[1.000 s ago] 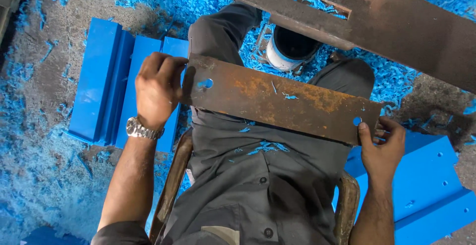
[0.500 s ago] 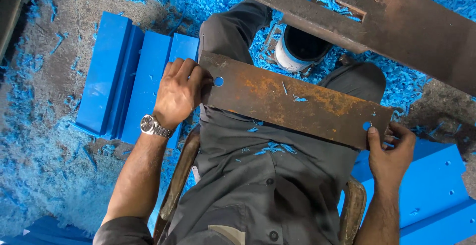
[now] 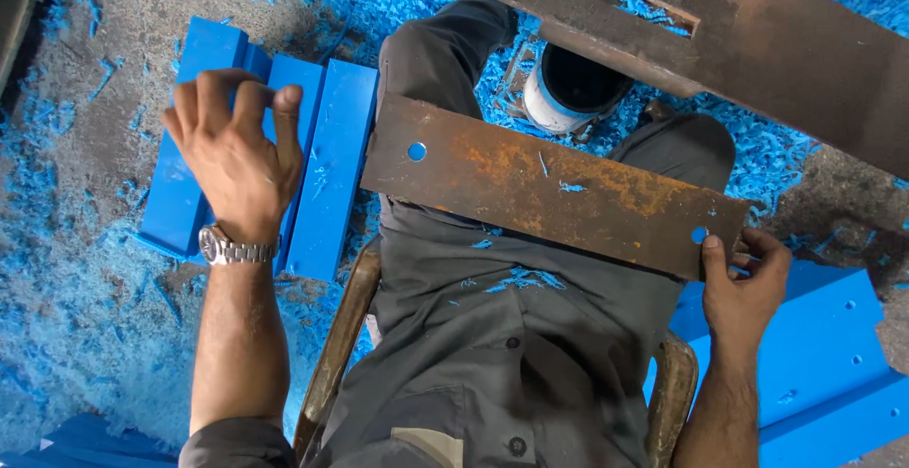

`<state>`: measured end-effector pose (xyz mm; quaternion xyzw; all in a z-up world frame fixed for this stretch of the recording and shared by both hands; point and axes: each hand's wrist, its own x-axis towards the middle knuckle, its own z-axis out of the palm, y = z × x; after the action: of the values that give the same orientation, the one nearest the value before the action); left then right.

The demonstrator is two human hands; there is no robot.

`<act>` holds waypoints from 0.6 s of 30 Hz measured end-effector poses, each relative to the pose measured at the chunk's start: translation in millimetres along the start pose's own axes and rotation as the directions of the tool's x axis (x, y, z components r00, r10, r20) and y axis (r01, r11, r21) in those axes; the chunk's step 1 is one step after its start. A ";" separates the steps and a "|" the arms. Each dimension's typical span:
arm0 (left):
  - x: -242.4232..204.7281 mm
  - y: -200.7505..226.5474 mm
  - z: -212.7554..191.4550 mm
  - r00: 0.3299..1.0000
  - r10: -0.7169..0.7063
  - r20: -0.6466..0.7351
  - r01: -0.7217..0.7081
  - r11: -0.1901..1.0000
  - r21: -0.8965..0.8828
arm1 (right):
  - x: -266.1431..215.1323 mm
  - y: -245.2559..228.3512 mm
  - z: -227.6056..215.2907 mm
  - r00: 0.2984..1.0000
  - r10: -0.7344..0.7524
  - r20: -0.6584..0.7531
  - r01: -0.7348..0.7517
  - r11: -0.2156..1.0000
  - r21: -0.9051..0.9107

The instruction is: The person sits on a chair and drills holes in a rusty flat metal bar using a bench drill press, holding the bar steady on the work table while the bit cuts, then repositioning the bar to drill additional holes. The person also briefly picks up and sets aside blue plastic pieces from the work area.

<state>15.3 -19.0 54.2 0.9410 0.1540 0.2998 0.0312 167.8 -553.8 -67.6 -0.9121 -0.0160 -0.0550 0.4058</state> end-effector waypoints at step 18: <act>31.5 135.1 103.3 0.906 0.328 0.267 -0.285 0.940 -0.186 | -14.9 26.9 -10.3 0.960 0.258 0.111 -0.270 0.957 0.103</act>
<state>135.5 -134.2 7.5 0.9828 -0.0242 0.1678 0.0733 154.1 -579.3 -82.3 -0.8824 0.0832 0.0449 0.4609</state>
